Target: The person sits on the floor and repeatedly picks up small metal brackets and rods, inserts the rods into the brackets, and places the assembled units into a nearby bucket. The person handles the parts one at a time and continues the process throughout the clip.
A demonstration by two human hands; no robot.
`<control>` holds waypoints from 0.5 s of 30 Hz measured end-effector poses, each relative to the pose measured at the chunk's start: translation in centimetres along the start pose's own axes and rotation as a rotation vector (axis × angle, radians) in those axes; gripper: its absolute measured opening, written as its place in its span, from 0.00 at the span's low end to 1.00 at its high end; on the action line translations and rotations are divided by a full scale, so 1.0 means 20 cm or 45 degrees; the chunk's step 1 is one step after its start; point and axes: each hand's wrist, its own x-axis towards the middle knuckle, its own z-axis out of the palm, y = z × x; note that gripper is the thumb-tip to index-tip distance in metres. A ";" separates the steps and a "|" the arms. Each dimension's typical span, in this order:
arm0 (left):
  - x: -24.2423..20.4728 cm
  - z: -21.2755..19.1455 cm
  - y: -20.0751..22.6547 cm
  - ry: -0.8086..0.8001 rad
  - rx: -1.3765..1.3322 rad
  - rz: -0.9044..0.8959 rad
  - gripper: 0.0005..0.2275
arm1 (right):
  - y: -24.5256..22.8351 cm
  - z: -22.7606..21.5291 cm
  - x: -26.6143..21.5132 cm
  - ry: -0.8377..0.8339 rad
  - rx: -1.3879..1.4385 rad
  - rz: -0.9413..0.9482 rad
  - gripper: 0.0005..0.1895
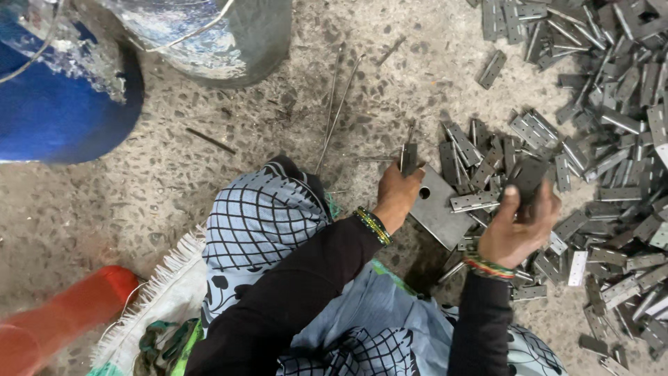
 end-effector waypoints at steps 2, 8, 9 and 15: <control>0.01 0.03 -0.05 -0.009 -0.018 0.029 0.15 | 0.02 0.05 -0.15 0.153 -0.283 -0.341 0.19; 0.08 0.02 -0.16 -0.091 -0.023 0.031 0.17 | 0.23 0.28 -0.52 -0.479 -0.524 -0.071 0.19; 0.04 0.02 -0.22 -0.167 -0.059 0.019 0.16 | 0.23 0.24 -0.58 -0.494 -0.448 0.009 0.18; -0.02 0.03 -0.24 -0.373 -0.079 0.075 0.15 | 0.02 0.20 -0.57 -0.413 -0.234 0.264 0.17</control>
